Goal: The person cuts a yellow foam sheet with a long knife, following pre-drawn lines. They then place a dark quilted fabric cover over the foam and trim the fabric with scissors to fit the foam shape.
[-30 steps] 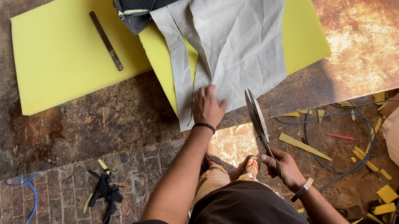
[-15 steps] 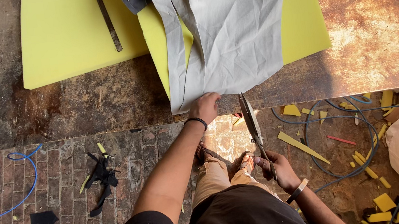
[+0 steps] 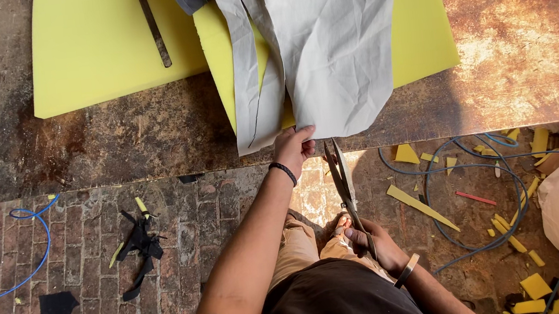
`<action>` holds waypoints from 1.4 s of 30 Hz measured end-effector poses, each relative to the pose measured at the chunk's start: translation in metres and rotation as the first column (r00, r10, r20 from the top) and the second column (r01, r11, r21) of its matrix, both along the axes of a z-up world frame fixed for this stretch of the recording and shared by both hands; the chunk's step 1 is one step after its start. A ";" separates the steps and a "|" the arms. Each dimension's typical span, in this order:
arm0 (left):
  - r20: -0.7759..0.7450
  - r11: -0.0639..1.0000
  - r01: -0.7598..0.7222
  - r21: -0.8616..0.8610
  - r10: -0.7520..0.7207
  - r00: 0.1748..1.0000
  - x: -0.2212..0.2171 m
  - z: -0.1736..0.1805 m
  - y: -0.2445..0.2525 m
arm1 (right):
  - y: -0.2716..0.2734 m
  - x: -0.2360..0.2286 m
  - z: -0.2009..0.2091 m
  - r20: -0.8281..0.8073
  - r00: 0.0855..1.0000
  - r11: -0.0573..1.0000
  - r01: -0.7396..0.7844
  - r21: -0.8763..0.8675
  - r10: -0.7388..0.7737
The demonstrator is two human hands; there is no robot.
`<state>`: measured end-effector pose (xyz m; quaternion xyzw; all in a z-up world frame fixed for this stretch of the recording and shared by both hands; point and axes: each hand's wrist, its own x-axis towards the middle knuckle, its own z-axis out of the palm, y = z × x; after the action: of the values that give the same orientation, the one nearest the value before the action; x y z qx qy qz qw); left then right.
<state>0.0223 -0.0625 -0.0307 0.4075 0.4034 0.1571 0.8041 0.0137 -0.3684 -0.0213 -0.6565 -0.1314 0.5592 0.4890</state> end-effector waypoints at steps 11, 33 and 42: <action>-0.053 0.964 0.243 0.113 -0.238 0.970 -0.015 0.043 -0.026 | 0.043 0.008 0.031 0.083 0.994 0.996 0.066 0.058 -0.071; -0.009 0.935 0.279 0.219 -0.284 0.959 -0.017 0.047 -0.034 | 0.061 0.040 0.060 0.151 0.975 0.986 0.157 0.053 -0.163; 0.022 0.917 0.322 0.235 -0.336 0.941 -0.019 0.064 -0.037 | 0.089 0.068 0.075 0.250 0.963 0.985 0.060 0.163 -0.100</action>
<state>0.0035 -0.0991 0.0329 0.5540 0.2832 0.0774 0.7790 0.0820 -0.2797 0.0539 -0.6885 -0.2097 0.4373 0.5392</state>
